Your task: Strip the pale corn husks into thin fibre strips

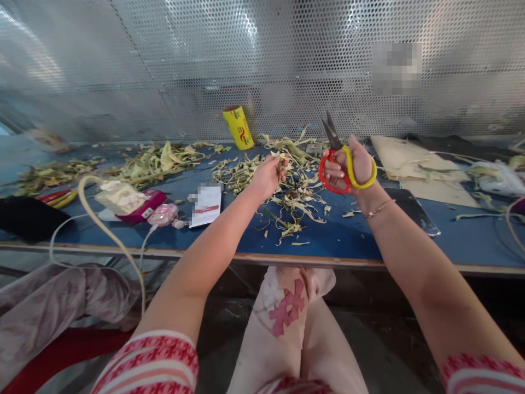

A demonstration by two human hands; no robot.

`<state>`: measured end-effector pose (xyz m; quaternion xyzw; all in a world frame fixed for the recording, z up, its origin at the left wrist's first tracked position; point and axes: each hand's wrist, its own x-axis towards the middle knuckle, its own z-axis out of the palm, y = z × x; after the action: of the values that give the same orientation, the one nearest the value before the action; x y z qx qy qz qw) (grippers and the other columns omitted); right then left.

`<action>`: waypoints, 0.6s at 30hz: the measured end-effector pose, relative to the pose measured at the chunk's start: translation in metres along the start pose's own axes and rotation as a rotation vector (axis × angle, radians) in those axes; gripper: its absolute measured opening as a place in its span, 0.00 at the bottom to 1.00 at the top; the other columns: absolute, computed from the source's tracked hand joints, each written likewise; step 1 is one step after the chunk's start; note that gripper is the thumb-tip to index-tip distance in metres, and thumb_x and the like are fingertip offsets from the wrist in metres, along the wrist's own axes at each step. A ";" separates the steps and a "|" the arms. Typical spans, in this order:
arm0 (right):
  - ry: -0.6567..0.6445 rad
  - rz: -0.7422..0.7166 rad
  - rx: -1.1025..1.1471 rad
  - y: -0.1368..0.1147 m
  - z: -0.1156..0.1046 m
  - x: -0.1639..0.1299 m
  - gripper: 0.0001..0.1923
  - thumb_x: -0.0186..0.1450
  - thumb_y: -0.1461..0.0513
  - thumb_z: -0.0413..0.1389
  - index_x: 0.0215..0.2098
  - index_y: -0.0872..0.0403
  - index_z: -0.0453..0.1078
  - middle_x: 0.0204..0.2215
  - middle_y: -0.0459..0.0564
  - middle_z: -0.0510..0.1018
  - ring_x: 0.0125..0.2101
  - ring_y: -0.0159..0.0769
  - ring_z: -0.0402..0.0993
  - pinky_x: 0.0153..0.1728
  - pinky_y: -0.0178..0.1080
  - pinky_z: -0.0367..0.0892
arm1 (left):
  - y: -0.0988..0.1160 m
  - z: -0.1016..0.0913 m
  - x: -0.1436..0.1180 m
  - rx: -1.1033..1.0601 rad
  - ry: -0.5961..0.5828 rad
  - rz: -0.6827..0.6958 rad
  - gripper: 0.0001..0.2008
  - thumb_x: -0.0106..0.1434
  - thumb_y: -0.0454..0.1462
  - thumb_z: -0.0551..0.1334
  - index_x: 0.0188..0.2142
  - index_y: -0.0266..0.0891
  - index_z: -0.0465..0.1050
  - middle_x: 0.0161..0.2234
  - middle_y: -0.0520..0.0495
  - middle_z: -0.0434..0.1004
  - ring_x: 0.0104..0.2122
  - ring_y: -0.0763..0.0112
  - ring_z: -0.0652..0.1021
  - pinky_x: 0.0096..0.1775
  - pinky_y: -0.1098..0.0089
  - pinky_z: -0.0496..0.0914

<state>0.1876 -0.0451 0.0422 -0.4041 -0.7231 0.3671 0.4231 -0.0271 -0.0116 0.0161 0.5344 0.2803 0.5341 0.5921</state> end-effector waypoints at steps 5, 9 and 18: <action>-0.031 0.032 0.082 -0.002 -0.003 -0.002 0.39 0.59 0.33 0.29 0.38 0.51 0.64 0.23 0.49 0.64 0.24 0.37 0.60 0.29 0.43 0.64 | 0.004 0.004 -0.003 -0.145 0.012 -0.112 0.07 0.65 0.31 0.52 0.38 0.37 0.69 0.28 0.50 0.67 0.21 0.80 0.64 0.24 0.73 0.61; 0.006 0.170 0.197 0.007 0.003 0.005 0.29 0.61 0.36 0.37 0.28 0.50 0.59 0.17 0.42 0.55 0.18 0.32 0.52 0.24 0.40 0.61 | 0.000 0.003 -0.002 -0.129 0.010 -0.075 0.05 0.65 0.31 0.54 0.36 0.37 0.68 0.29 0.51 0.68 0.21 0.81 0.64 0.25 0.74 0.62; 0.360 0.146 -0.701 0.029 -0.004 0.012 0.19 0.64 0.47 0.48 0.35 0.55 0.68 0.24 0.55 0.74 0.28 0.43 0.71 0.32 0.43 0.64 | 0.001 0.003 -0.004 -0.102 0.016 -0.108 0.02 0.66 0.32 0.56 0.35 0.37 0.65 0.29 0.52 0.70 0.20 0.83 0.64 0.24 0.76 0.62</action>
<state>0.1956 -0.0220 0.0223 -0.6322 -0.6882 0.0506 0.3523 -0.0259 -0.0169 0.0171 0.4833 0.2858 0.5195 0.6442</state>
